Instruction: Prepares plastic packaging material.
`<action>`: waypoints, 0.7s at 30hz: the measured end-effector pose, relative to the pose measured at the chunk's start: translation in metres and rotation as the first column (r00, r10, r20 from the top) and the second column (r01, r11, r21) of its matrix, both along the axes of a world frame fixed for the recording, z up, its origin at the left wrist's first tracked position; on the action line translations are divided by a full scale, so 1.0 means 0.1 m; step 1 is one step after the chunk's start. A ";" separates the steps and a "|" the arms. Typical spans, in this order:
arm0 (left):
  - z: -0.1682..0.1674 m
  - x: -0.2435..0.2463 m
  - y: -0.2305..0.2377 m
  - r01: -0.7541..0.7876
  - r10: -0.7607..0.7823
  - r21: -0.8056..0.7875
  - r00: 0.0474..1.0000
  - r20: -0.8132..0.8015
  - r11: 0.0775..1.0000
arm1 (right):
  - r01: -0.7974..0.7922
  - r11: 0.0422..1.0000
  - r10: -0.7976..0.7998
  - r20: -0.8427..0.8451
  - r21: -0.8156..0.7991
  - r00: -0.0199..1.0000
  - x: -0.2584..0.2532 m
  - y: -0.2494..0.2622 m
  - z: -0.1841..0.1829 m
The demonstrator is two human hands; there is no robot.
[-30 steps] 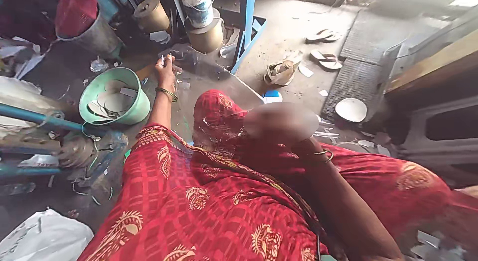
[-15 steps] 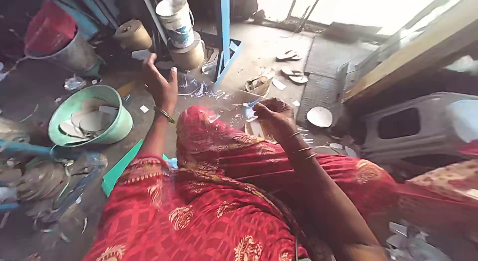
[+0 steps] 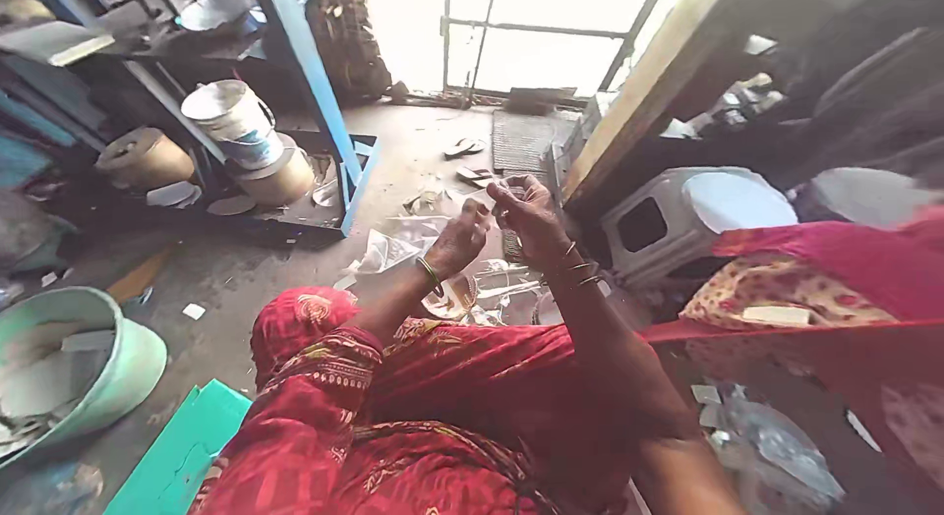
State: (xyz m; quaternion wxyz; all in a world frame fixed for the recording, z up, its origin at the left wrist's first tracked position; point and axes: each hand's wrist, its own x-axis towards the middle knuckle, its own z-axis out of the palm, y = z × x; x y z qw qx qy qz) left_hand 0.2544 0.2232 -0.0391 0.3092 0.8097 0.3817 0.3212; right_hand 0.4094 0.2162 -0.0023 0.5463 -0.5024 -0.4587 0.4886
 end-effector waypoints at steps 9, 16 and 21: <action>-0.18 0.00 0.18 0.532 -0.309 -0.587 0.842 0.443 0.610 | 0.050 0.998 -0.040 0.306 -0.027 0.951 0.86 -0.32 -0.07; -0.17 0.15 0.13 0.571 -0.437 -0.593 0.819 0.371 0.567 | -0.268 0.963 0.237 0.402 0.022 0.884 1.10 -0.37 -0.24; -0.29 0.26 0.17 0.625 -0.598 -0.534 0.761 0.253 0.569 | -0.248 0.945 0.214 0.166 0.216 0.963 1.05 -0.29 -0.27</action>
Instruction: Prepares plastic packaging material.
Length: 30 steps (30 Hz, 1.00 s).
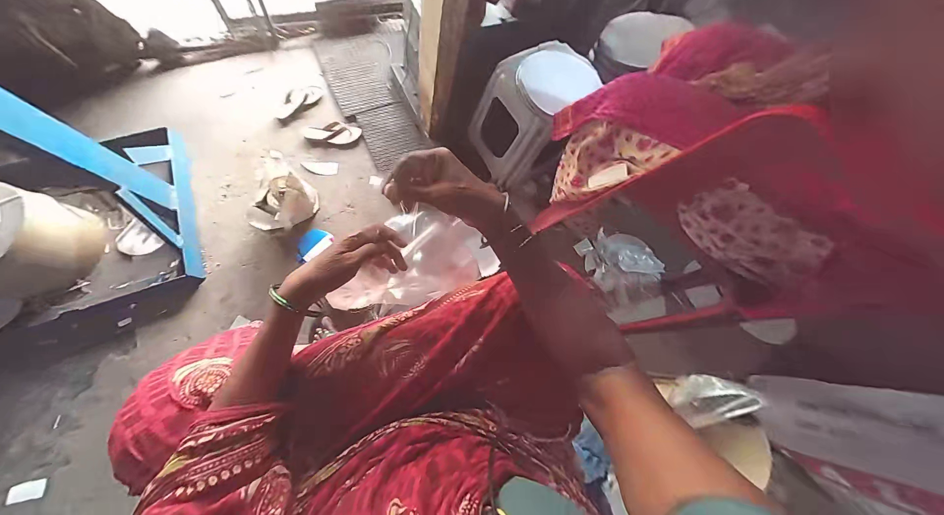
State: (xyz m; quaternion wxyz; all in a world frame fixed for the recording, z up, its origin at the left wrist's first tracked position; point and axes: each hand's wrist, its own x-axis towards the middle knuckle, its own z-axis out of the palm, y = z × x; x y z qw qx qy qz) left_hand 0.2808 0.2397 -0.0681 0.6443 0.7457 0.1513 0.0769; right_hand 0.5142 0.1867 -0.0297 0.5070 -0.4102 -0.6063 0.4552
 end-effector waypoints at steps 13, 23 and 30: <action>0.18 -0.09 -0.20 -0.568 0.589 -0.155 0.790 0.172 0.808 | 0.110 0.994 -0.108 0.105 -0.004 0.989 -0.43 -0.10 0.03; 0.21 -0.19 -0.20 -0.664 0.732 -0.309 0.627 0.267 0.681 | 0.015 0.994 -0.037 0.201 0.109 0.979 -0.58 0.09 0.00; 0.10 -0.26 -0.14 -0.743 0.692 -0.019 0.613 0.382 0.669 | 0.019 0.990 -0.058 0.278 0.138 0.959 -0.68 0.10 0.01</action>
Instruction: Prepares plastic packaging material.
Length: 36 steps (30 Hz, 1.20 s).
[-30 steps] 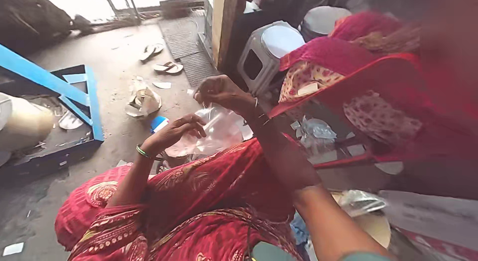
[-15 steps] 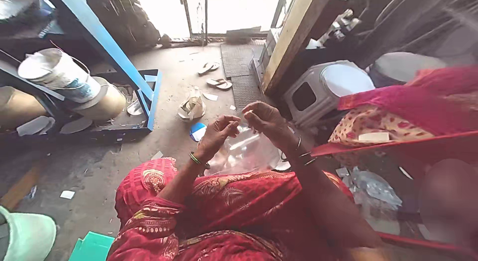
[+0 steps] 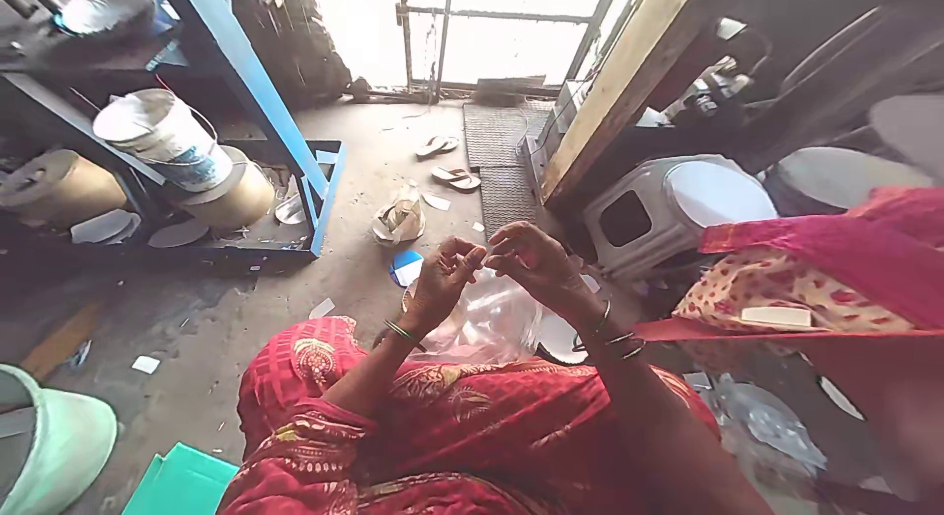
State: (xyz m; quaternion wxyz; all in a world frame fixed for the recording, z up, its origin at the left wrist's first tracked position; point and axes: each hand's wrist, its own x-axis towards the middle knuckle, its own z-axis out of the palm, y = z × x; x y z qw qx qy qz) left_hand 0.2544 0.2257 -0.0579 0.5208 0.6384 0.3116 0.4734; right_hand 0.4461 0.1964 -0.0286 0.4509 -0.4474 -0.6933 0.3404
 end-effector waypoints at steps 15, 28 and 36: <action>-0.07 -0.03 0.01 -0.027 0.045 -0.151 0.992 0.116 0.988 | -0.052 0.996 0.044 0.103 0.077 0.994 -0.14 -0.02 -0.02; 0.07 -0.10 0.05 0.090 -0.088 -0.023 0.991 0.102 0.996 | 0.021 0.989 -0.037 0.105 0.145 0.994 -0.08 -0.04 0.01; 0.02 -0.07 0.01 0.004 0.028 0.217 0.989 -0.143 0.976 | -0.031 0.996 0.031 0.006 0.080 1.000 -0.13 -0.08 0.00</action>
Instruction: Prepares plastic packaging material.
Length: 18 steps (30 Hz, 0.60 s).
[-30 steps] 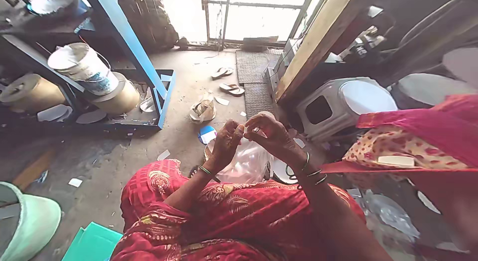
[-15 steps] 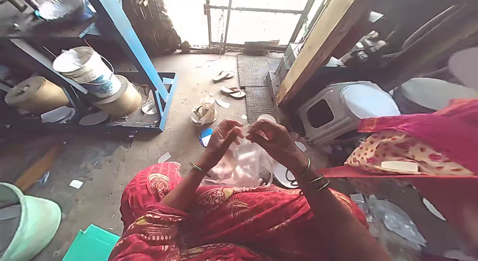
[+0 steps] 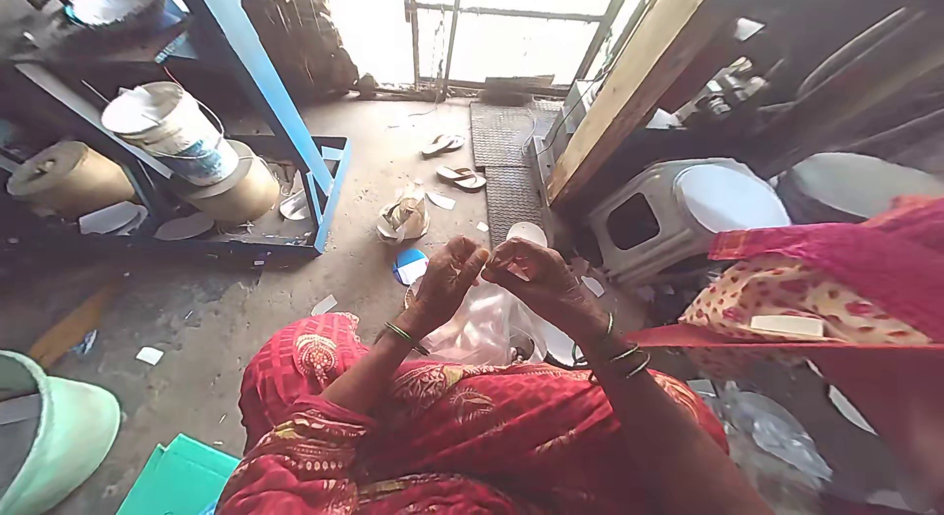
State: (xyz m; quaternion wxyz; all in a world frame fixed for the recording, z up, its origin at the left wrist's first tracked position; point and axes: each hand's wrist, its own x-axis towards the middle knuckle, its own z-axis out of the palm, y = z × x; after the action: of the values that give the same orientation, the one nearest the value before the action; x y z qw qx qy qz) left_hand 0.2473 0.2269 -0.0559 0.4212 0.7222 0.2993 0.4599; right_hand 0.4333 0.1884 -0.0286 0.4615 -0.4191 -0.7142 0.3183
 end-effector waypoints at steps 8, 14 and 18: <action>0.00 -0.02 0.05 -0.069 0.166 -0.325 0.945 0.282 0.943 | -0.087 0.978 0.099 0.056 -0.187 0.993 0.05 -0.01 -0.04; 0.09 -0.24 0.22 -0.166 0.264 -0.318 0.918 0.297 0.934 | -0.040 0.971 0.025 -0.064 -0.237 0.998 0.21 -0.03 0.02; 0.10 -0.27 0.29 -0.182 0.258 -0.264 0.922 0.287 0.947 | 0.152 0.971 -0.147 0.037 -0.183 0.988 0.26 -0.03 0.02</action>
State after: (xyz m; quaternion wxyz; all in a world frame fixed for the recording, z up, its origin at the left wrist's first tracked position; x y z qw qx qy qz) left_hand 0.2200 0.2556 -0.0462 0.4906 0.5458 0.3588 0.5767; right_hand 0.4590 0.1856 -0.0266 0.4349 -0.5165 -0.6532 0.3428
